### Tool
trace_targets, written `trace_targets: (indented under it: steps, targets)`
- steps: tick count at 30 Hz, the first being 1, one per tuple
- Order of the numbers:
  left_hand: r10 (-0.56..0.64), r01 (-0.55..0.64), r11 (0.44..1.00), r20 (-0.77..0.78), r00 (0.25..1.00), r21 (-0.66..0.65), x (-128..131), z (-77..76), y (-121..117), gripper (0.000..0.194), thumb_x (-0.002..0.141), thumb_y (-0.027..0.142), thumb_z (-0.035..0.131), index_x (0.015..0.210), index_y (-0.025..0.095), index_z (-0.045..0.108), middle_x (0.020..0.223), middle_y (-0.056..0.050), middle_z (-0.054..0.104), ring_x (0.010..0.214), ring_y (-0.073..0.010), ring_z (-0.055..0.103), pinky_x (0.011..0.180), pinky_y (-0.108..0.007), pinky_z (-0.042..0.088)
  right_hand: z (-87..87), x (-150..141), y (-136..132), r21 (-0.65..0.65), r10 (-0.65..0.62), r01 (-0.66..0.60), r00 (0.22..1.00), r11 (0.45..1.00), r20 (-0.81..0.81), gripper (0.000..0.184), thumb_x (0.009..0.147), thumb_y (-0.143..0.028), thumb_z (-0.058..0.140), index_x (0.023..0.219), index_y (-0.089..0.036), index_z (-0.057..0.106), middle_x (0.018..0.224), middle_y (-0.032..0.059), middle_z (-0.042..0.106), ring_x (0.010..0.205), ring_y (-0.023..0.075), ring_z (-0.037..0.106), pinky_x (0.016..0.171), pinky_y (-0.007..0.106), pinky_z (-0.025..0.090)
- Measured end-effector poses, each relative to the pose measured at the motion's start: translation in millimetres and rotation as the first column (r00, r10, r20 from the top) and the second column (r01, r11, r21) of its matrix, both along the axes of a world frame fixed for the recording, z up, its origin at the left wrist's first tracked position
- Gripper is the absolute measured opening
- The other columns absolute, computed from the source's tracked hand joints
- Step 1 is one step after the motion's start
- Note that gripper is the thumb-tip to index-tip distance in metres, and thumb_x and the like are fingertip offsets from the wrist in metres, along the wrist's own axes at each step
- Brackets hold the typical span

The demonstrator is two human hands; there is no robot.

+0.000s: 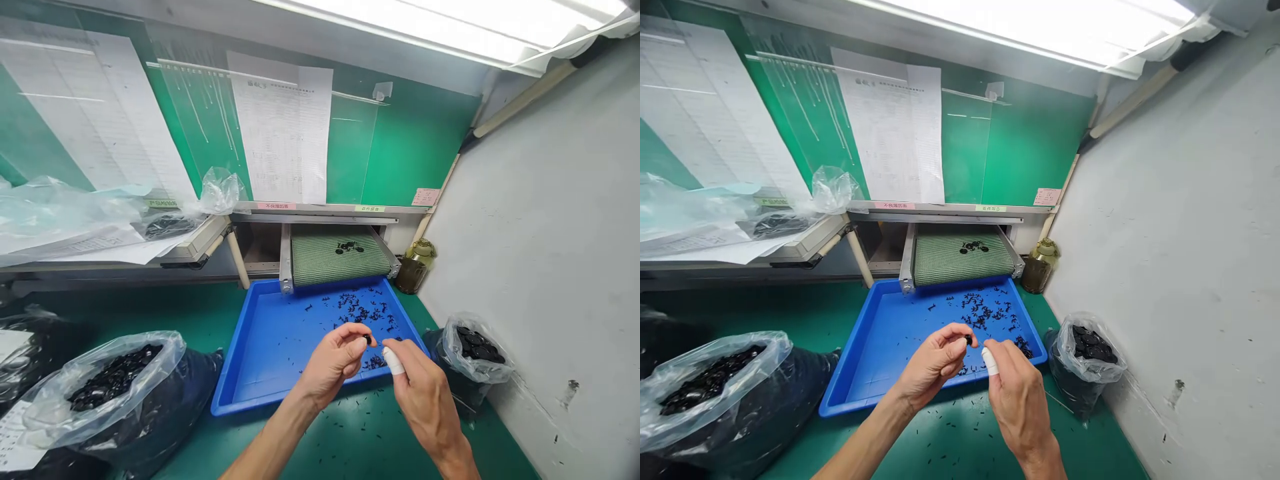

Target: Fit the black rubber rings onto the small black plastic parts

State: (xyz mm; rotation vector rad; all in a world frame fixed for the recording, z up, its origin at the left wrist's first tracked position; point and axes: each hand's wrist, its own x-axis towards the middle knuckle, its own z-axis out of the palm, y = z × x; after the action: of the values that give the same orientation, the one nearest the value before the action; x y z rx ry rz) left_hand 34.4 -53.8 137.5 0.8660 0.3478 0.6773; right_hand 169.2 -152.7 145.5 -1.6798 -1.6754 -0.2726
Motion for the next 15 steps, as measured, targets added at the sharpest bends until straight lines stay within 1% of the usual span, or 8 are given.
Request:
trace_targets:
  steps: [3,7,10,13,15]
  targets:
    - [0.026,-0.026,1.0,-0.014,1.0,0.016,-6,-3.8,-1,0.028,0.073,0.029,0.073,0.095,0.017,0.062,0.079,-0.001,0.063,0.041,0.0002,0.031,0.043,-0.022,0.016,1.1,-3,-3,0.01,0.021,-0.022,0.997,1.0,0.07,0.023,0.095,-0.021,0.039,0.102,-0.018,0.061,0.076,0.0038,0.059,0.068,0.0144,0.055,0.065,0.026,0.044]
    - [0.064,-0.062,0.997,-0.056,0.996,0.036,-11,-8.7,1,0.026,0.069,0.028,0.076,0.089,0.015,0.065,0.075,0.0,0.06,0.043,0.0,0.032,0.044,-0.022,0.017,3.4,-7,0,-0.022,0.082,-0.08,0.988,0.997,0.131,0.024,0.092,-0.014,0.039,0.104,-0.017,0.059,0.076,0.0045,0.057,0.069,0.0156,0.054,0.064,0.028,0.042]
    - [0.073,-0.069,0.996,-0.088,0.993,0.049,-14,-9.1,3,0.027,0.068,0.028,0.077,0.089,0.016,0.066,0.08,0.001,0.059,0.043,0.0006,0.031,0.044,-0.023,0.016,5.1,-9,4,-0.051,0.118,-0.111,0.981,0.993,0.153,0.027,0.09,-0.01,0.04,0.108,-0.017,0.059,0.077,0.0043,0.057,0.07,0.0161,0.053,0.064,0.029,0.041]
    - [0.048,-0.043,0.997,-0.076,0.996,0.066,-17,-8.8,6,0.023,0.074,0.029,0.073,0.091,0.017,0.063,0.089,-0.002,0.063,0.043,0.0008,0.029,0.043,-0.023,0.014,6.8,-10,7,-0.085,0.157,-0.146,0.978,0.986,0.139,0.03,0.09,-0.009,0.04,0.113,-0.019,0.057,0.077,0.0034,0.056,0.069,0.0157,0.052,0.064,0.028,0.041]
    - [0.037,-0.033,0.997,-0.061,0.997,0.066,-19,-10.0,8,0.022,0.077,0.031,0.069,0.094,0.018,0.063,0.09,-0.003,0.063,0.042,0.001,0.028,0.043,-0.023,0.013,7.0,-10,9,-0.088,0.165,-0.154,0.979,0.984,0.124,0.03,0.091,-0.01,0.04,0.113,-0.019,0.057,0.078,0.0034,0.056,0.07,0.0156,0.052,0.065,0.028,0.041]
